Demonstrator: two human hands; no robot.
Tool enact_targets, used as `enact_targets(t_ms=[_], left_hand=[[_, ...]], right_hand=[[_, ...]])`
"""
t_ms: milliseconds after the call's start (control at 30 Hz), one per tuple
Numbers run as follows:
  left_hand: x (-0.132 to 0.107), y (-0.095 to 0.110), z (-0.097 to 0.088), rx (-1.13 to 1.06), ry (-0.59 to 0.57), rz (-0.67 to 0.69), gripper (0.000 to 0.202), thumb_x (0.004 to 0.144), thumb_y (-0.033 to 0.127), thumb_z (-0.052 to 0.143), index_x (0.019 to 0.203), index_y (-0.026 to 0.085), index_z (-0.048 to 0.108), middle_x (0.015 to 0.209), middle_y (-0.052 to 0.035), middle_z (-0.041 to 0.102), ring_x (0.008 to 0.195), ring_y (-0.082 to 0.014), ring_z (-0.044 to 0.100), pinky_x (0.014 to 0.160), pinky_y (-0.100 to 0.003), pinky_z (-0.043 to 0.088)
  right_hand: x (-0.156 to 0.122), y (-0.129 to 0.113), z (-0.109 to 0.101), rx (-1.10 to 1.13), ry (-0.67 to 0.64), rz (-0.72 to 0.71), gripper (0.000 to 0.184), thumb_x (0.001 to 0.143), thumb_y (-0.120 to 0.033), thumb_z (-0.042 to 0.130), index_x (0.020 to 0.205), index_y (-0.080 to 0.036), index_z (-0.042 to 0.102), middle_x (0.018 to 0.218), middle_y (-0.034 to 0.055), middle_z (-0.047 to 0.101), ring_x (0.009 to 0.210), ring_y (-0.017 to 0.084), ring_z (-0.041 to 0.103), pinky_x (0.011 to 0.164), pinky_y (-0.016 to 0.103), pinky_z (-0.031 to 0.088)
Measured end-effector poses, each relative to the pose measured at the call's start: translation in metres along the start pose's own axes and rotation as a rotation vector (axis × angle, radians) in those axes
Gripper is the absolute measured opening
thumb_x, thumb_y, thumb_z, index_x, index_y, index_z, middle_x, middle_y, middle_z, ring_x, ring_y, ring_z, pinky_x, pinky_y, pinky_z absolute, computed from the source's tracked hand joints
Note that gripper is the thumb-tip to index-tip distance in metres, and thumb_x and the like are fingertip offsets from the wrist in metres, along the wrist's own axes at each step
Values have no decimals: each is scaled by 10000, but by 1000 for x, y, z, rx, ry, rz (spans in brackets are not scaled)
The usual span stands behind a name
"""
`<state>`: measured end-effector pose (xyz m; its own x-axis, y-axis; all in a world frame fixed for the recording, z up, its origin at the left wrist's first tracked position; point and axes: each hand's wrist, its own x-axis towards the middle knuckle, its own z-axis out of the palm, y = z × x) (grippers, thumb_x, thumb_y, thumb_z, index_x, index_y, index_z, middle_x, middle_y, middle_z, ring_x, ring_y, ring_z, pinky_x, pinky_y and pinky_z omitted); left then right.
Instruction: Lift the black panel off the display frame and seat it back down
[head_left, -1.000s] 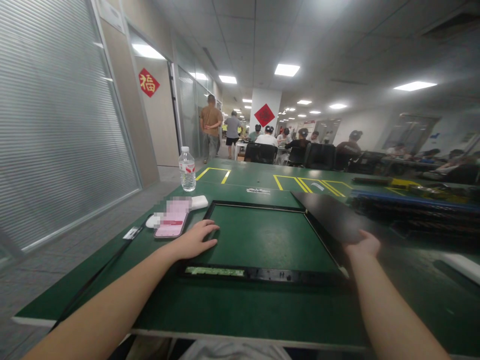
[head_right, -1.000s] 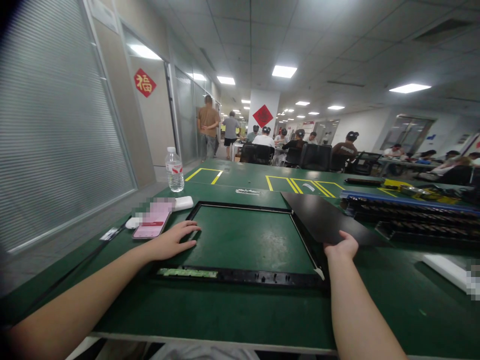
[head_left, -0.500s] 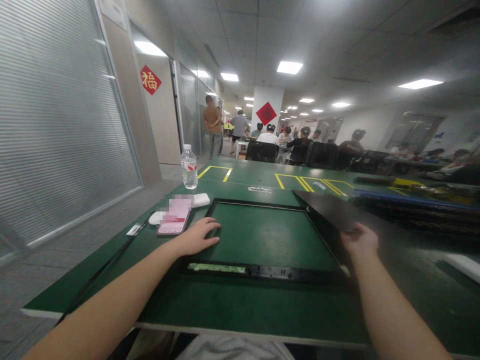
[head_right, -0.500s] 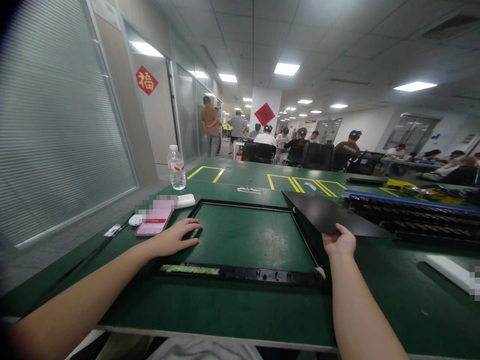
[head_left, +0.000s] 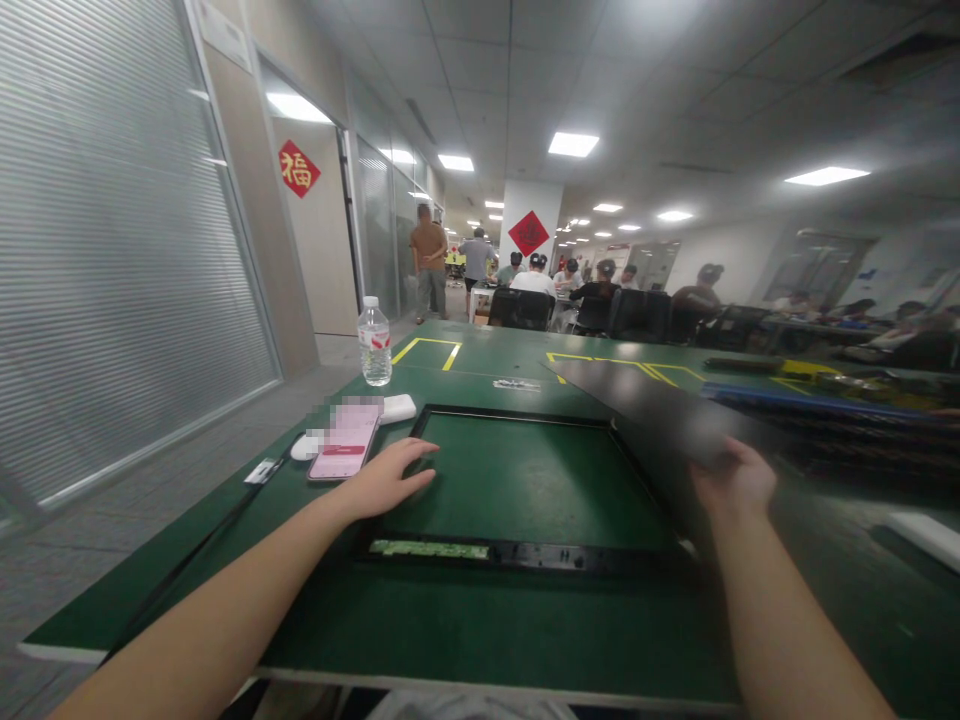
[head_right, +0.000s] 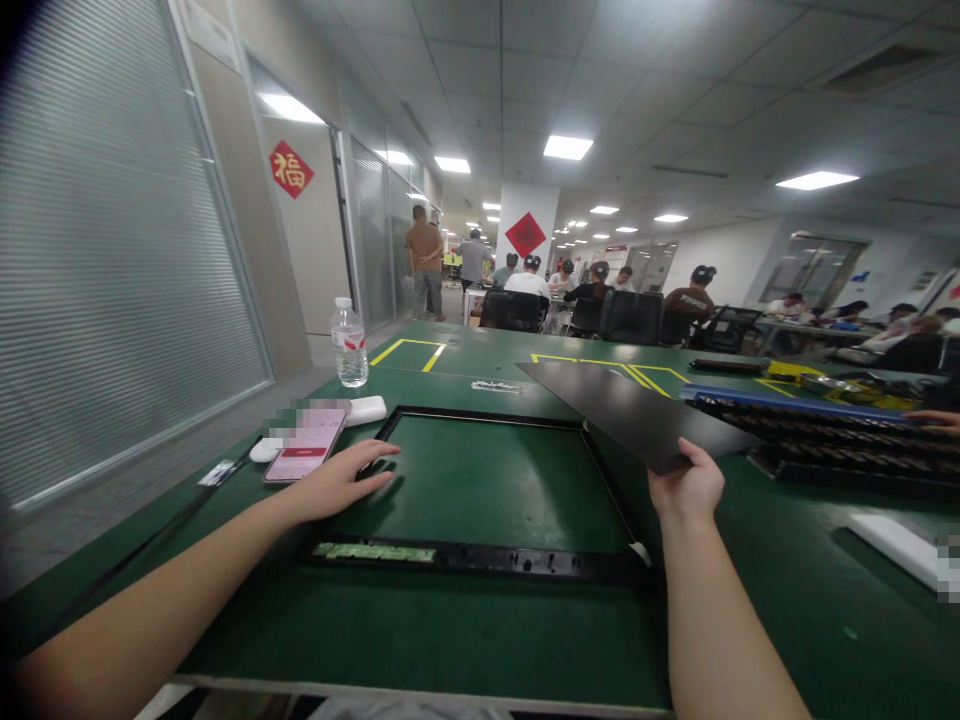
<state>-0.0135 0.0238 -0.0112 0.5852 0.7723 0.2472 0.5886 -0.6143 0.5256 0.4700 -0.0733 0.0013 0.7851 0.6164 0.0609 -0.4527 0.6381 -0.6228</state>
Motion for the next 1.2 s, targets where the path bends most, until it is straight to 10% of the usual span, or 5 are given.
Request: enact_targets(t_ms=[533, 933, 1200], left_hand=[[6, 15, -10, -1176, 211, -325, 418, 884, 465, 589, 1174, 169, 651, 1100, -125, 764, 1013, -267, 720, 915, -406, 551], [-1, 32, -24, -1303, 218, -404, 491, 652, 221, 760, 1139, 190, 708, 927, -61, 792, 789, -276, 755, 630, -332, 594], [2, 26, -31, -1393, 475, -461, 240, 641, 148, 718, 880, 139, 728, 683, -35, 741, 477, -167, 657, 442, -245, 523]], right_hand=[[-15, 1, 5, -182, -117, 215, 167, 772, -184, 559, 879, -203, 686, 810, 29, 735, 750, 214, 705, 749, 391, 616], [-21, 11, 8, -387, -91, 227, 127, 761, -115, 616, 766, -221, 686, 693, 3, 716, 663, 199, 695, 632, 325, 601], [-43, 8, 24, -661, -239, 778, 154, 814, -225, 580, 889, -152, 693, 699, 79, 724, 595, 243, 683, 597, 377, 572]])
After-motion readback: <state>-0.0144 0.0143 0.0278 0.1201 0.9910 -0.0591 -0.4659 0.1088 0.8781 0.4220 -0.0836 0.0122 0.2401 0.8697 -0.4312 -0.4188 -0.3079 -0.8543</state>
